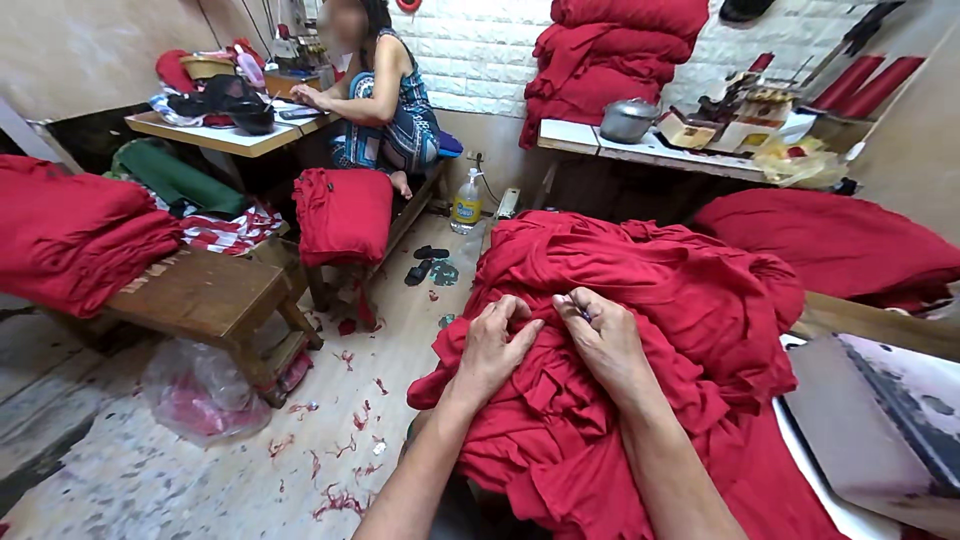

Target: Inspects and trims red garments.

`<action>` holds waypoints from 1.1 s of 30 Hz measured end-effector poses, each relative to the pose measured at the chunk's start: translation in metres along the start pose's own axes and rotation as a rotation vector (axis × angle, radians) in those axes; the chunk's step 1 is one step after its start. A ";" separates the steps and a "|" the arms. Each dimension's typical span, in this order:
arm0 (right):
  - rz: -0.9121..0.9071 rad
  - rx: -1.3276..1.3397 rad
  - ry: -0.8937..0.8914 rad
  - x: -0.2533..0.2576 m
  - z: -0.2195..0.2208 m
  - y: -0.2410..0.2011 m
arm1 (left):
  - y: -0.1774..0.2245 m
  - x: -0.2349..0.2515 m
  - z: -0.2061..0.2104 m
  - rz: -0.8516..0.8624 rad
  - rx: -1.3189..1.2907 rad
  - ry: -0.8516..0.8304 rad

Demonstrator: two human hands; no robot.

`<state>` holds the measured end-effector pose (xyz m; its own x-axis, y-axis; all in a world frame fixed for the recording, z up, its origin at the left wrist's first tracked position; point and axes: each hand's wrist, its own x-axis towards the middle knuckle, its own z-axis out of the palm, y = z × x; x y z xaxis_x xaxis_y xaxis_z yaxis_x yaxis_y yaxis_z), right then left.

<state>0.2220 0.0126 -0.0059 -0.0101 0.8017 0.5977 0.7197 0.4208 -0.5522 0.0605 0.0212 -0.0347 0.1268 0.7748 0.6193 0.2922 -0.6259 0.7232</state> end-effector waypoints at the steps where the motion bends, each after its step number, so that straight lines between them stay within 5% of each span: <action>1: -0.004 -0.007 0.003 0.000 0.000 0.000 | 0.000 0.000 0.000 -0.010 -0.011 0.003; 7: 0.020 -0.062 0.003 -0.001 0.000 -0.006 | -0.007 -0.001 -0.003 -0.186 -0.237 0.068; 12: -0.011 -0.073 0.028 -0.001 0.001 -0.007 | -0.011 -0.002 -0.003 -0.162 -0.336 0.124; 18: -0.024 -0.079 0.026 -0.001 0.002 -0.005 | -0.005 0.001 -0.005 -0.142 -0.208 0.002; 24: -0.032 -0.128 0.051 -0.002 0.004 -0.007 | -0.012 -0.002 0.003 -0.120 -0.245 0.134; 33: -0.046 -0.197 0.061 -0.002 0.006 -0.010 | -0.010 -0.001 -0.003 -0.188 -0.321 0.119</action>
<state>0.2109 0.0096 -0.0047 -0.0086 0.7535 0.6574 0.8413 0.3607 -0.4025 0.0547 0.0264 -0.0422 -0.0169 0.8745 0.4847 -0.0138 -0.4849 0.8745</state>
